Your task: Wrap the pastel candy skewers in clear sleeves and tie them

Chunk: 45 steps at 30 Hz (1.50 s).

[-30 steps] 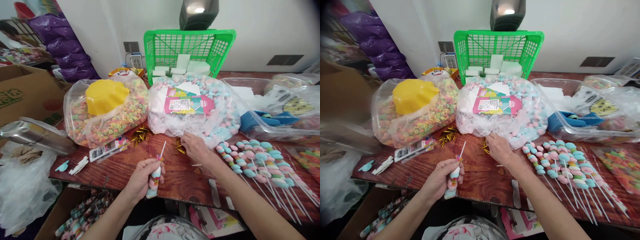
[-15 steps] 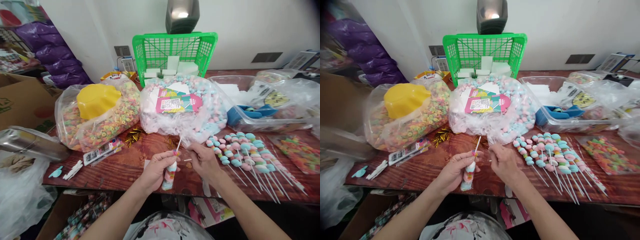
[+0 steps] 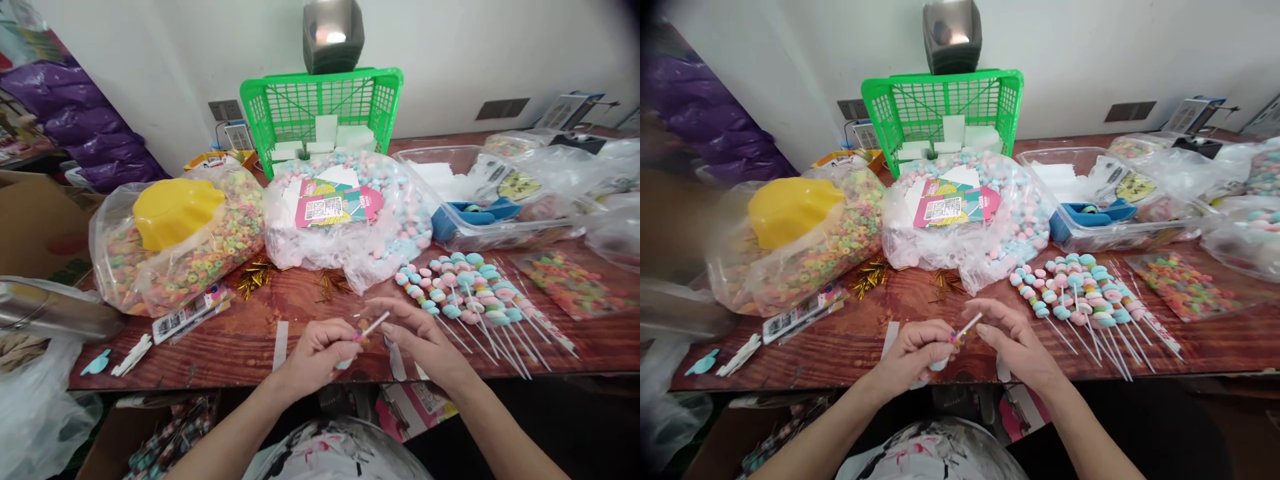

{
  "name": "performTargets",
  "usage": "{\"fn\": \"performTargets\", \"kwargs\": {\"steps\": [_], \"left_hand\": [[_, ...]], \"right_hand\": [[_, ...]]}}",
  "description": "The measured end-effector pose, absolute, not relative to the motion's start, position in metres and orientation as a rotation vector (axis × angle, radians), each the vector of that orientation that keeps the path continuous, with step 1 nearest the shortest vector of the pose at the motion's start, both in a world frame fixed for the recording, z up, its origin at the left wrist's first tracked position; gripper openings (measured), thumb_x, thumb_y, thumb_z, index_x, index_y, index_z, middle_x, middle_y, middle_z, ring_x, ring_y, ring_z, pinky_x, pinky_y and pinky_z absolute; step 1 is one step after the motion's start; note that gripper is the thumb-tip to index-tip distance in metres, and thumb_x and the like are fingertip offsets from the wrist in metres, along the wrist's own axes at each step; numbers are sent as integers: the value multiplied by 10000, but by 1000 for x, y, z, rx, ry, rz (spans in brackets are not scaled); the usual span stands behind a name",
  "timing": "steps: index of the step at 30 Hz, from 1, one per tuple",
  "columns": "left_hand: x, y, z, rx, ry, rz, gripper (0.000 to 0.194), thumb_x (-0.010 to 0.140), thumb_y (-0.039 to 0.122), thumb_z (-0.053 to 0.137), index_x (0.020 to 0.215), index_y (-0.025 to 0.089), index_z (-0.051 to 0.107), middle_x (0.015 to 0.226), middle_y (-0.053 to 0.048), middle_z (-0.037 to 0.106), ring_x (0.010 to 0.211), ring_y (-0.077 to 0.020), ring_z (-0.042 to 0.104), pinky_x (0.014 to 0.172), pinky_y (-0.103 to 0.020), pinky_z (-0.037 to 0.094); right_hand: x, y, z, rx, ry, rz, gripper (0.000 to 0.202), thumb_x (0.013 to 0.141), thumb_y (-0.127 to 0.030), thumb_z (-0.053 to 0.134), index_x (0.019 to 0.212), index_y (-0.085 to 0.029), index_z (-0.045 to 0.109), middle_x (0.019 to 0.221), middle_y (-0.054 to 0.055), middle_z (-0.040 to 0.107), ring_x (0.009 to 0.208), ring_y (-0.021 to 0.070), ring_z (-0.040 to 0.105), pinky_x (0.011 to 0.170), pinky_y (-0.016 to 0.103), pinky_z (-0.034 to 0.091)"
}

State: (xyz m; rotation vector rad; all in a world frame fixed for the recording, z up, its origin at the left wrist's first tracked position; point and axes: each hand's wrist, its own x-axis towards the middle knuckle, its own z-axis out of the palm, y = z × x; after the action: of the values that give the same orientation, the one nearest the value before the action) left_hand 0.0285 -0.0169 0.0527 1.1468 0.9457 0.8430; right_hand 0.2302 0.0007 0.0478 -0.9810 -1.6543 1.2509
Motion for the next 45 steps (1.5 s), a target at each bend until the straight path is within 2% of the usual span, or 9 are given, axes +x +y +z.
{"fn": "performTargets", "kwargs": {"steps": [3,8,16,19,23,27,30,39,45], "left_hand": [[27,-20,56,1467,847,864,181,815,257,627,784,128,751,756,-66,634,649,-117,548,612,-222,421],[26,-25,57,1728,800,914,244,887,210,524,811,95,725,732,-86,628,686,-136,552,653,-246,411],[21,-30,52,1588,899,888,236,868,238,558,738,116,713,731,-64,604,689,-123,534,651,-236,418],[19,-29,45,1277,1053,908,227,808,327,626,757,126,719,749,-60,608,651,-121,559,519,-200,389],[20,-24,37,861,1278,943,327,731,436,675,855,136,715,678,-36,617,525,-106,562,378,-160,290],[29,-23,33,819,1194,989,324,705,443,692,742,121,692,547,27,525,389,-32,390,354,-148,259],[33,-26,34,845,1130,1016,299,730,410,657,650,123,633,522,55,436,388,-15,325,354,-135,250],[20,-29,35,1045,1152,987,333,781,422,617,632,124,612,655,8,462,482,-45,406,379,-145,294],[20,-26,27,986,1111,993,331,776,409,653,617,119,635,620,12,469,466,-44,381,402,-176,268]], "right_hand": [[229,-1,55,-949,-1723,1428,210,874,-333,549,922,-194,699,919,42,693,884,178,613,802,291,460],[219,-5,51,-1047,-1604,1616,193,784,-328,640,719,-150,680,633,-1,599,580,100,476,555,221,357],[210,-7,42,-1054,-1651,1683,216,827,-352,574,729,-161,587,613,-33,482,575,92,395,535,222,319],[212,-10,39,-1115,-1739,1452,165,856,-282,522,743,-170,565,674,-18,513,641,112,455,595,233,381],[209,-18,41,-1250,-1597,751,104,873,-211,513,800,-186,582,697,-8,553,633,122,497,577,237,405],[187,-21,39,-966,-1822,342,205,837,-80,514,949,-195,640,798,39,641,739,164,571,679,296,461],[174,-16,33,-891,-1953,316,272,854,-52,471,1005,-183,655,796,62,650,736,172,582,653,307,476],[172,-16,24,-974,-1815,533,183,862,-86,516,999,-186,584,821,35,663,721,140,640,647,256,518],[174,-21,27,-1011,-1830,382,84,842,-110,557,828,-191,567,713,6,617,651,128,598,613,243,479]]}}
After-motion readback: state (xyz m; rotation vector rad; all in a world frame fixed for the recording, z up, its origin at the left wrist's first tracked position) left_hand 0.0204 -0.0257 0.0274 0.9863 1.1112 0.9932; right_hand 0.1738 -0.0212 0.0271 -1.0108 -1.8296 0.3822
